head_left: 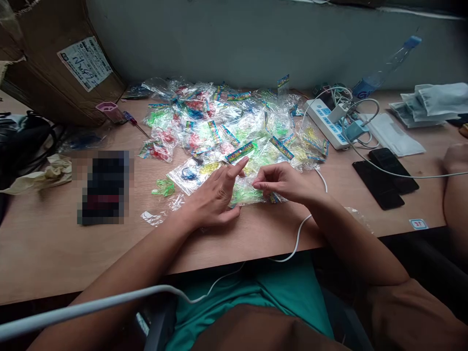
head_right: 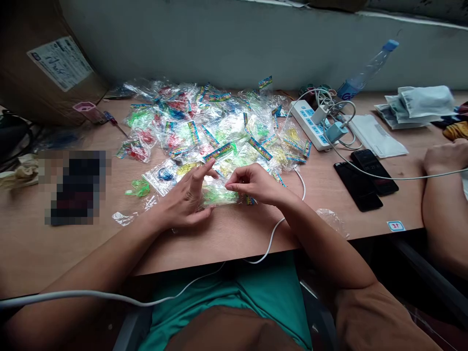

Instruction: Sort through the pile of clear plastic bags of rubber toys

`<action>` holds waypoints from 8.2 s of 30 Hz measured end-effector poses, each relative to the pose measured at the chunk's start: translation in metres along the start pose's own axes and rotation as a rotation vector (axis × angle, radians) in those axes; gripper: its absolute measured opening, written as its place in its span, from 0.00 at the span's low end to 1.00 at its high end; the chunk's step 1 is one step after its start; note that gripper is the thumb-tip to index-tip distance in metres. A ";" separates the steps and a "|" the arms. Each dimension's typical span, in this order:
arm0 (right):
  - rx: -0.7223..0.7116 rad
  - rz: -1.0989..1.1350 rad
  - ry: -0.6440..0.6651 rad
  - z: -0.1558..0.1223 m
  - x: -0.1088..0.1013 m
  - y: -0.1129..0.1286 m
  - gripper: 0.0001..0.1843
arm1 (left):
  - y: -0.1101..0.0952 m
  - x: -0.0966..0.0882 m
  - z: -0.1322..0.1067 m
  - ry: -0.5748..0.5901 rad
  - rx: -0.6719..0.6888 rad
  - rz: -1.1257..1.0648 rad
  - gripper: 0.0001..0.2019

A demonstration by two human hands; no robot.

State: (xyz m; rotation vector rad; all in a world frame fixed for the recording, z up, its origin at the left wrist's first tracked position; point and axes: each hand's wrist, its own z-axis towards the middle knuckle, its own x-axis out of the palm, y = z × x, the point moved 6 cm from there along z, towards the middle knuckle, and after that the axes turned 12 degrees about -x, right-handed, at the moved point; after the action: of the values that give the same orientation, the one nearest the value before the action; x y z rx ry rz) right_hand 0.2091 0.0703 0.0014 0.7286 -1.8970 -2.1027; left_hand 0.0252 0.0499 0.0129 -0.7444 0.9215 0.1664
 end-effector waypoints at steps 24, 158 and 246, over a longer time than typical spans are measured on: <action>0.000 -0.020 -0.007 -0.003 0.033 0.001 0.22 | -0.011 0.004 0.001 0.029 0.008 0.030 0.54; -0.232 0.246 -0.107 -0.001 0.007 0.015 0.14 | 0.022 -0.014 0.007 -0.165 -0.468 -0.734 0.11; -0.652 -0.380 -0.524 -0.049 -0.073 0.188 0.05 | 0.022 -0.032 0.008 -0.537 -0.310 -0.657 0.11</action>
State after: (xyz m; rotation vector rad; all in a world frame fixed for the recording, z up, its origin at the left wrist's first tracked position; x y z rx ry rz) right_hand 0.2645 0.0354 0.1979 0.4269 -1.1403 -3.1537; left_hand 0.0014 0.0771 0.0294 -1.1816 0.1126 -0.0766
